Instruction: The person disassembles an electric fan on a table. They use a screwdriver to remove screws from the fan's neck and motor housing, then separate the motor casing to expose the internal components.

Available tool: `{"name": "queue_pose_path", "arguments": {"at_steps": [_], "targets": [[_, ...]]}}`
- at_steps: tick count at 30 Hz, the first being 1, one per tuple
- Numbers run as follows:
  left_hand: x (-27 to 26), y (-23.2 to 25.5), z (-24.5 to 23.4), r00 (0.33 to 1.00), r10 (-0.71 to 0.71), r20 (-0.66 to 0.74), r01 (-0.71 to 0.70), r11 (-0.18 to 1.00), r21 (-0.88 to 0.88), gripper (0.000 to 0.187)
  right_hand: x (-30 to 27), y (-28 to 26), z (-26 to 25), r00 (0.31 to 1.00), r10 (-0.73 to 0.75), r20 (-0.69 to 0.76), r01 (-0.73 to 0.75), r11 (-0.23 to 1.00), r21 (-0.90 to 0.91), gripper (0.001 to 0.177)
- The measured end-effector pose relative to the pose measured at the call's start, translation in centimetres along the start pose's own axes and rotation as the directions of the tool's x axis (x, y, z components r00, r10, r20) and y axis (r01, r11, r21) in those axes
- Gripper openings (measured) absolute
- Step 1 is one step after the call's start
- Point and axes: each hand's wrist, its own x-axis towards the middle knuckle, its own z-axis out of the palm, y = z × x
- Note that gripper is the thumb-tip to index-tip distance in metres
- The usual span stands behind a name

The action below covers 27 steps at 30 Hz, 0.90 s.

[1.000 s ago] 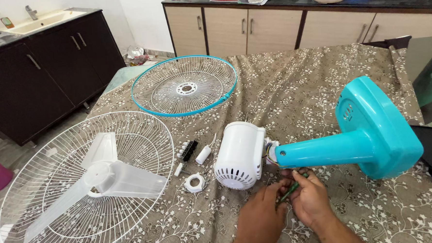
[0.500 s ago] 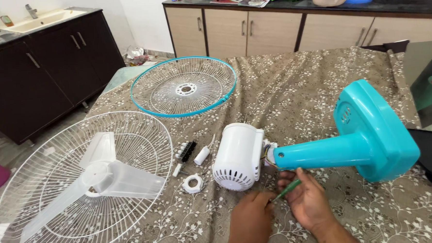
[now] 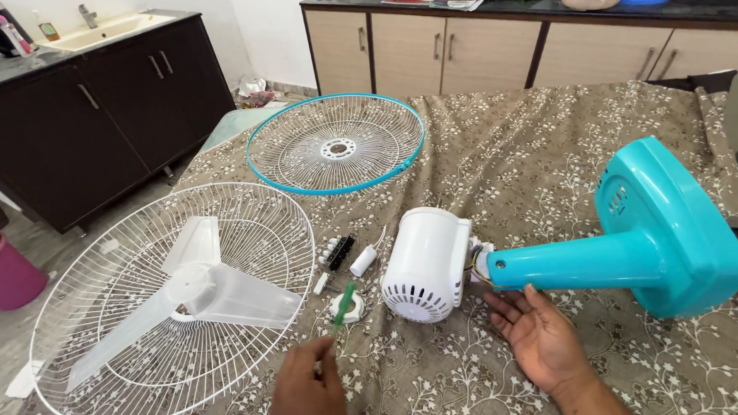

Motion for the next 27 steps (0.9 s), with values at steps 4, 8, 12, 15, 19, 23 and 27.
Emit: {"name": "queue_pose_path", "arguments": {"at_steps": [4, 8, 12, 15, 19, 23, 27], "targets": [[0.4, -1.6, -0.6, 0.996, -0.076, 0.035, 0.066, 0.971, 0.232, 0.015, 0.4, 0.3, -0.6, 1.000, 0.008, -0.010, -0.008, 1.000, -0.007, 0.033], [0.4, -1.5, -1.0, 0.990, -0.134, 0.050, 0.117, 0.959, 0.258, 0.016, 0.5, 0.2, -1.0, 1.000, 0.009, -0.010, -0.009, 1.000, -0.005, 0.032], [0.8, -0.9, -1.8, 0.970, -0.201, 0.135, 0.153, 0.940, 0.304, 0.021, 0.3, 0.0, -0.6, 1.000, 0.014, -0.001, -0.014, 1.000, 0.015, 0.032], [1.0, -0.8, -1.9, 0.970, -0.189, 0.150, 0.136, 0.941, 0.310, 0.025, 0.0, -0.2, -0.1, 0.999, 0.021, -0.028, -0.021, 1.000, 0.010, 0.032], [0.7, -1.1, -1.3, 0.974, -0.136, 0.181, 0.082, 0.957, 0.280, 0.022, -0.3, -0.7, 0.2, 0.999, 0.040, -0.011, -0.039, 0.999, 0.030, 0.035], [-0.8, -0.9, 1.6, 0.993, 0.109, 0.053, -0.103, 0.990, -0.098, 0.020, -0.1, -0.5, 0.0, 0.999, 0.050, 0.017, -0.051, 0.997, 0.054, 0.037], [-3.0, 0.9, 6.8, 0.940, 0.181, 0.290, -0.005, 0.854, -0.520, 0.029, 0.3, -0.1, -0.6, 0.999, 0.038, 0.024, -0.040, 0.998, 0.047, 0.034]]}}
